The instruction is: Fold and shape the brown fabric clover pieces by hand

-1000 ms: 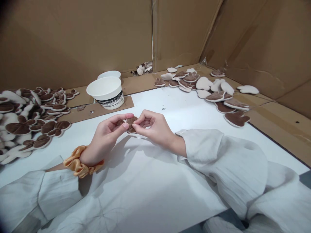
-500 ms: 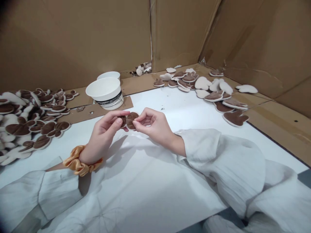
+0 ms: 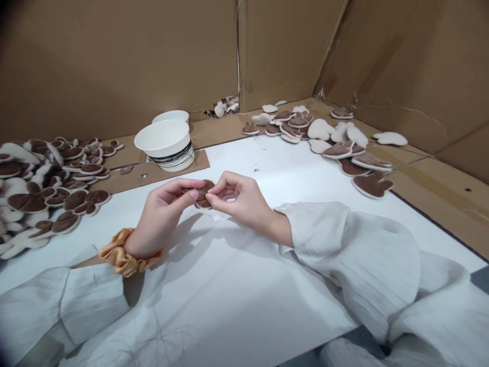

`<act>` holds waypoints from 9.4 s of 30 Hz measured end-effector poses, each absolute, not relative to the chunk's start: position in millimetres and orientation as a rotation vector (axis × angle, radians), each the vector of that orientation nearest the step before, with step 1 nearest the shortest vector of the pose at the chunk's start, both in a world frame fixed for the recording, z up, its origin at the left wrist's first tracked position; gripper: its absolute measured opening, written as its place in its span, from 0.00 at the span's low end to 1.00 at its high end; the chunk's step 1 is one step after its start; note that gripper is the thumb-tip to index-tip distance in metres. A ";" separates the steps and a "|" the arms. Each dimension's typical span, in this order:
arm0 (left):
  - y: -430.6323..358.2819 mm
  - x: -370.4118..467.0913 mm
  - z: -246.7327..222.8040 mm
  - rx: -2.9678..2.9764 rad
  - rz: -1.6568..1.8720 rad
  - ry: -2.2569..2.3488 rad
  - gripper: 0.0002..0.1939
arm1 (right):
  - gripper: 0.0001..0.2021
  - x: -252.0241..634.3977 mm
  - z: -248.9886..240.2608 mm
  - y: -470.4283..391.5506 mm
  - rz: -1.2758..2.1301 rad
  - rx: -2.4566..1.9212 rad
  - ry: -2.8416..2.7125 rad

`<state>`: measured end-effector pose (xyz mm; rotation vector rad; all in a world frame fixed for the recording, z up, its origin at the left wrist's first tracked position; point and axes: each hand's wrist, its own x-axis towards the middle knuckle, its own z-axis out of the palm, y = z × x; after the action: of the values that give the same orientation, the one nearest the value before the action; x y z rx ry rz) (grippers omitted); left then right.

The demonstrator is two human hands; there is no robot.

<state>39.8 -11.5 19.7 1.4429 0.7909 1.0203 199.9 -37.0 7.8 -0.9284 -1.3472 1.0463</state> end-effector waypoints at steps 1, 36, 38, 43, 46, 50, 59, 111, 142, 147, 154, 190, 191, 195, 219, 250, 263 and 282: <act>-11.2 39.9 19.3 1.423 1.019 0.783 0.08 | 0.09 199.5 8.5 -37.1 1.074 -0.916 -1.333; -12.6 42.5 16.3 1.436 1.149 0.841 0.06 | 0.18 192.9 9.0 -40.6 1.130 -0.831 -1.416; -13.5 42.6 17.2 1.444 1.120 0.853 0.07 | 0.16 192.3 9.9 -41.8 1.123 -0.845 -1.421; -13.3 42.4 18.7 1.393 1.084 0.847 0.06 | 0.15 192.3 11.4 -43.3 1.083 -0.891 -1.456; -13.5 42.4 17.9 1.363 1.077 0.831 0.06 | 0.15 192.4 9.8 -42.4 1.077 -0.882 -1.459; -15.2 42.5 17.2 1.400 1.097 0.853 0.08 | 0.17 192.2 8.1 -41.5 1.129 -0.856 -1.420; -15.2 41.2 19.4 1.349 1.023 0.804 0.09 | 0.14 193.2 9.7 -44.5 1.155 -0.850 -1.416; -13.6 34.8 13.0 1.897 0.992 0.593 0.02 | 0.13 208.0 24.6 -33.8 1.802 -0.805 -1.202; -3.7 37.9 11.4 1.520 1.083 0.824 0.14 | 0.16 208.1 21.4 -28.0 1.473 -1.063 -1.389; -3.2 37.8 10.9 1.594 1.027 0.871 0.12 | 0.17 209.1 21.1 -26.5 1.460 -1.096 -1.429; -5.1 39.1 12.9 1.512 0.987 0.843 0.10 | 0.13 211.8 15.9 -24.9 1.395 -1.123 -1.457; -11.5 39.5 12.0 1.594 1.099 0.869 0.09 | 0.13 207.3 13.4 -28.0 1.494 -1.097 -1.371; -11.8 39.4 11.5 1.604 1.105 0.859 0.08 | 0.13 206.9 13.1 -28.3 1.509 -1.080 -1.390; -12.2 38.6 9.5 1.633 1.100 0.846 0.07 | 0.12 204.2 15.0 -29.5 1.522 -1.107 -1.415; 0.1 32.9 10.4 1.571 1.267 0.874 0.09 | 0.15 212.3 17.8 -22.7 1.638 -0.933 -1.450; -2.0 -131.6 120.1 1.924 1.202 1.326 0.08 | 0.09 159.9 37.3 -18.0 0.879 -0.987 -1.910; -24.9 -116.8 126.3 1.717 1.141 1.153 0.08 | 0.12 55.4 77.3 19.8 1.236 -0.376 -1.577; -21.9 -105.4 116.3 1.583 1.323 1.113 0.09 | 0.17 60.4 85.1 14.7 1.276 -0.460 -1.545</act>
<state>-105.4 -21.9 116.3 1.5827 1.1127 1.3226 60.4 14.7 85.1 -0.4596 -1.5448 1.2763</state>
